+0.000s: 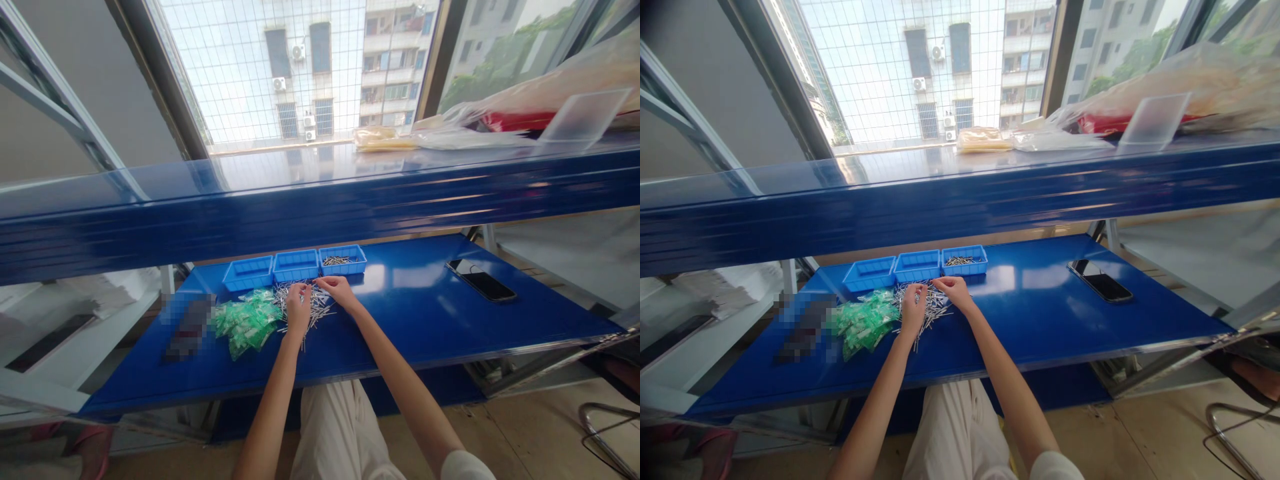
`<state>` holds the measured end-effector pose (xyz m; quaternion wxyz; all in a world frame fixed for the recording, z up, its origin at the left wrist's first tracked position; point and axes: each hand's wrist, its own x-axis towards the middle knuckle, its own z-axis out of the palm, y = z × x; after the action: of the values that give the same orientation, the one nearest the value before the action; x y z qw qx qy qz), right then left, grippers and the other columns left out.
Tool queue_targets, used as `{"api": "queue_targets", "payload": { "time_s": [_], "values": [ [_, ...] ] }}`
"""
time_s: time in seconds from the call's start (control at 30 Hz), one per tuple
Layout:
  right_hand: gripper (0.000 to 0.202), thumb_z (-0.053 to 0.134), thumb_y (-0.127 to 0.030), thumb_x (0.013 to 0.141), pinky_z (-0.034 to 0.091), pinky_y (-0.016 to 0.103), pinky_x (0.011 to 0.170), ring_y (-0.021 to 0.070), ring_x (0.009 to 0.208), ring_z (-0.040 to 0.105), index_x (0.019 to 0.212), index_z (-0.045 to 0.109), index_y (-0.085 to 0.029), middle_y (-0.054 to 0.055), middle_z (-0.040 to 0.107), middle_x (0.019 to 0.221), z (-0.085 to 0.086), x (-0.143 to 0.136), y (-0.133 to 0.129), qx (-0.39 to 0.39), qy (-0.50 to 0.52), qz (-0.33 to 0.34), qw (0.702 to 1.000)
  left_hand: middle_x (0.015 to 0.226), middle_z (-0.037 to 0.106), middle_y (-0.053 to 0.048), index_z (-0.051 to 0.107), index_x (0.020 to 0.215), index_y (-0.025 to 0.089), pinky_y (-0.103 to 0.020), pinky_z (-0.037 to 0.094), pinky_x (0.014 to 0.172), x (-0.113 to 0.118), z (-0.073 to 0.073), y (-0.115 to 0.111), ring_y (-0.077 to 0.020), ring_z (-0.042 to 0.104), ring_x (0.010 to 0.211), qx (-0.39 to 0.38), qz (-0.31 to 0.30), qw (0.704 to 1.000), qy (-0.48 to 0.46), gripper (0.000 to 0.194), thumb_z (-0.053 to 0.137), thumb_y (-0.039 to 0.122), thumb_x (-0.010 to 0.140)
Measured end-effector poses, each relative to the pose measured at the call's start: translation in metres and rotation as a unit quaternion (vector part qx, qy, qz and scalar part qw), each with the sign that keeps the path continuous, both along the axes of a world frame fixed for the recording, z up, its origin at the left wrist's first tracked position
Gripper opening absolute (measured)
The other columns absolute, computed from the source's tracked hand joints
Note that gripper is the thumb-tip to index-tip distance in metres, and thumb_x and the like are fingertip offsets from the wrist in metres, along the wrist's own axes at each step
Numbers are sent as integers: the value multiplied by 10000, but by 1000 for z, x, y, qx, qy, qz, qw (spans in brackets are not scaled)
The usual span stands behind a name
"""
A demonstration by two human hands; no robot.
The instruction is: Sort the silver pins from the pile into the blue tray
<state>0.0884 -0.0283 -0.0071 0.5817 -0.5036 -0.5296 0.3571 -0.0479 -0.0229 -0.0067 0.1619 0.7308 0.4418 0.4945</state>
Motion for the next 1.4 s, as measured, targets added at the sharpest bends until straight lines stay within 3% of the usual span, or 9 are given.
{"api": "queue_targets", "payload": {
  "time_s": [0.33, 0.53, 0.6, 0.77, 0.97, 1.1, 1.4],
  "values": [
    [371, 581, -476, 684, 473, 305, 686, 192, 730, 615, 814, 686, -145, 73, 680, 757, -1, 11, 4, 12, 34, -124, 992, 817, 566, -44, 516, 852, 183, -313, 431, 698, -1, 0, -2, -166, 526, 733, -24, 28, 999, -38, 171, 401, 308, 837],
    [475, 537, -431, 743, 494, 305, 705, 203, 920, 592, 1152, 544, -191, 94, 614, 1083, 1, 19, 9, 29, 43, -143, 988, 830, 568, -48, 514, 873, 183, -327, 434, 709, -2, 1, -3, -169, 526, 737, -41, 26, 998, -35, 170, 399, 302, 834],
    [411, 538, -397, 749, 492, 306, 710, 194, 879, 601, 1104, 579, -195, 90, 610, 1088, 0, 19, 9, 30, 0, -140, 990, 829, 567, -46, 514, 872, 186, -327, 434, 709, -2, 1, -3, -169, 527, 737, -40, 24, 998, -38, 162, 404, 297, 830],
    [240, 538, -331, 747, 464, 292, 691, 165, 742, 593, 892, 668, -191, 57, 662, 879, -8, 13, 3, 45, -175, -112, 977, 830, 567, -43, 516, 874, 187, -329, 436, 705, -2, 1, -3, -171, 528, 738, -40, 23, 998, -39, 147, 416, 279, 817],
    [204, 590, -373, 717, 386, 313, 742, 202, 855, 545, 826, 684, -228, 51, 647, 866, -12, 6, -4, -1, -353, -103, 930, 835, 566, -44, 525, 865, 183, -326, 442, 700, -2, 0, -3, -167, 529, 729, -41, 17, 999, -31, 145, 427, 269, 801],
    [210, 561, -397, 743, 347, 323, 743, 207, 857, 527, 796, 686, -237, 53, 631, 860, -11, 8, -6, -32, -384, -123, 915, 832, 566, -45, 526, 852, 183, -328, 442, 704, 0, 2, -4, -168, 529, 730, -43, 15, 998, -31, 139, 427, 262, 794],
    [189, 525, -355, 787, 331, 320, 719, 211, 843, 525, 771, 662, -225, 51, 638, 845, -14, 11, -3, -38, -393, -122, 910, 842, 562, -50, 531, 854, 185, -332, 437, 712, 0, 5, -7, -171, 522, 748, -50, 19, 998, -44, 136, 427, 254, 798]
  ]
}}
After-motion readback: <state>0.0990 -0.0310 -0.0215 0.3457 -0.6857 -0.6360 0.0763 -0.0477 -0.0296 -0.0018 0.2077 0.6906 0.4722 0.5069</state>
